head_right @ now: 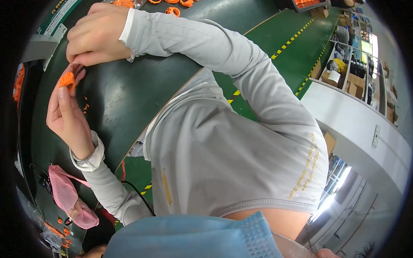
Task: Assembling small orange plastic components at a workbench.
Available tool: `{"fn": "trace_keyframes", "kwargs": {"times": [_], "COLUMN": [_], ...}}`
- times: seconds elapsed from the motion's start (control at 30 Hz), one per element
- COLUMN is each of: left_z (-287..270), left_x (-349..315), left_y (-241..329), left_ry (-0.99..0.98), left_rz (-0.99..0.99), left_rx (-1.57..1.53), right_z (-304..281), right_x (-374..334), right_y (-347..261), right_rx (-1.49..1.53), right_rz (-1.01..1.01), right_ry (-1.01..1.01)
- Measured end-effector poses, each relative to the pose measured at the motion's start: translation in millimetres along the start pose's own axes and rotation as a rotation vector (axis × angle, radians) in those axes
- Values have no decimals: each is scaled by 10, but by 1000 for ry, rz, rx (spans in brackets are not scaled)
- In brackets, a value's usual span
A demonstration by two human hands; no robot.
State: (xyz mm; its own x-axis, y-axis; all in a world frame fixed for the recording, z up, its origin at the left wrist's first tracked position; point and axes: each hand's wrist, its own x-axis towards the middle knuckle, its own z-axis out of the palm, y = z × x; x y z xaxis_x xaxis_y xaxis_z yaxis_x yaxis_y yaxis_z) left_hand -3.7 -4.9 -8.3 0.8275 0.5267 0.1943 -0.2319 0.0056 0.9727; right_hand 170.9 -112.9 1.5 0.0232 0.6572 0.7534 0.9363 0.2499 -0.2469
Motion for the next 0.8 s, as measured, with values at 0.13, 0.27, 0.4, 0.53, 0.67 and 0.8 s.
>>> {"fn": "trace_keyframes", "kwargs": {"times": [0.13,0.27,0.4,0.53,0.67,0.8], "left_z": [6,30,40,10,46,59], "left_x": [-18,-21,-14,-2,-28,-76], "left_y": [27,28,19,19,0,20], "left_ry": [-12,-21,20,48,55,42], "left_rz": [-9,31,14,-10,-43,-25], "left_rx": [177,179,96,245,252,294], "right_z": [25,23,22,-7,-49,-25], "right_x": [-50,-68,-56,-22,-37,-42], "right_y": [15,67,26,-58,-69,-62], "right_rx": [63,62,-53,118,478,528], "right_rz": [17,-53,-61,114,396,426], "right_ry": [-13,52,26,17,-133,-253]}}
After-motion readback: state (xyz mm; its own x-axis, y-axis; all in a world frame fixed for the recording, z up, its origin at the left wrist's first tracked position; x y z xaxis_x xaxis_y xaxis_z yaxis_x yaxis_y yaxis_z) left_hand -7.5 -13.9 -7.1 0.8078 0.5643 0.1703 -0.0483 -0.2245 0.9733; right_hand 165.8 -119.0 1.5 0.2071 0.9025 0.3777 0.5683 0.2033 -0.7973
